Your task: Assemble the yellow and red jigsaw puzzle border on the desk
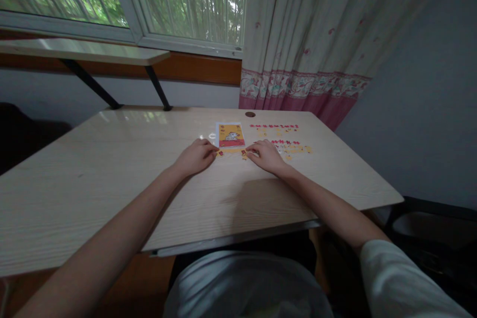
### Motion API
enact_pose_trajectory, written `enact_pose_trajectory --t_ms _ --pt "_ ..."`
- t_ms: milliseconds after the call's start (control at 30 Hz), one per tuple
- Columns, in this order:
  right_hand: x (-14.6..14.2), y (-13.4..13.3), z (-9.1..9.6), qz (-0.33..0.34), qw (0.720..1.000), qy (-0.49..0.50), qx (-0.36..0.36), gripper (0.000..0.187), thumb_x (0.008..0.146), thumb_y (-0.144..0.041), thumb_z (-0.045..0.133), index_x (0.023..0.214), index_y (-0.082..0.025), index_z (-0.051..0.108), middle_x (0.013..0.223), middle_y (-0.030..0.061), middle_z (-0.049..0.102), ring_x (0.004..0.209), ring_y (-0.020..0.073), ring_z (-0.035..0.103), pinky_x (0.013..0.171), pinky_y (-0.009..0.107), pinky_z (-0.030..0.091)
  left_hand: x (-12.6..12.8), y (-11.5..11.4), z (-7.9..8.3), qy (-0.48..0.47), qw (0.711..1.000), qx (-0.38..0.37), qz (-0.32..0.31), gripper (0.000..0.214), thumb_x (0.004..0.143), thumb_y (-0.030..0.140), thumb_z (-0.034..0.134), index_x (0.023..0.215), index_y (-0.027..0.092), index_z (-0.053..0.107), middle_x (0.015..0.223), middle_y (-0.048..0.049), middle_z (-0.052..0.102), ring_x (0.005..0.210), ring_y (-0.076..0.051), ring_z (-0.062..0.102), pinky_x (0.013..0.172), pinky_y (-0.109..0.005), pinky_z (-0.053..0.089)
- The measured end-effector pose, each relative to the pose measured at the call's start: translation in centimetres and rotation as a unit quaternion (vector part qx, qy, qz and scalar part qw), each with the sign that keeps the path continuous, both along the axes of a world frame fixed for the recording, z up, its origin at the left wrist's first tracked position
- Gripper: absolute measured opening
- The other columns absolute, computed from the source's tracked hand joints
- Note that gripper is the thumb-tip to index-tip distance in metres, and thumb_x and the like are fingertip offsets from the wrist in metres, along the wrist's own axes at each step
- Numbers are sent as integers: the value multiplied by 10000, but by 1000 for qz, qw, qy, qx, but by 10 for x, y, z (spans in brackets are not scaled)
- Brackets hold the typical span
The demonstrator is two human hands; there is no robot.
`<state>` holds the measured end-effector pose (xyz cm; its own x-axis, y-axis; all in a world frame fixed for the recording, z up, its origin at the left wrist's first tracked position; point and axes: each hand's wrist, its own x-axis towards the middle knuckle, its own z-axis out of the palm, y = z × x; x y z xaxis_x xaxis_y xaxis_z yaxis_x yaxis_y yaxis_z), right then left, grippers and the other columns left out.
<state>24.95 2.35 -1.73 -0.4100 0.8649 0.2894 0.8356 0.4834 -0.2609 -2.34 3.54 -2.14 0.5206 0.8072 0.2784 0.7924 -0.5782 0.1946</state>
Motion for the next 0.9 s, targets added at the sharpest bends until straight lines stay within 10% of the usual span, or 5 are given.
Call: enact_pose_trajectory --t_ms 900 --pt "1 5 -5 26 1000 -17 -6 274 930 -363 551 1092 -235 731 1003 67 717 956 201 590 876 316 377 1 -2 2 1 1000 -7 9 452 898 389 413 1080 114 722 1001 -157 657 951 -286 582 886 -433 488"
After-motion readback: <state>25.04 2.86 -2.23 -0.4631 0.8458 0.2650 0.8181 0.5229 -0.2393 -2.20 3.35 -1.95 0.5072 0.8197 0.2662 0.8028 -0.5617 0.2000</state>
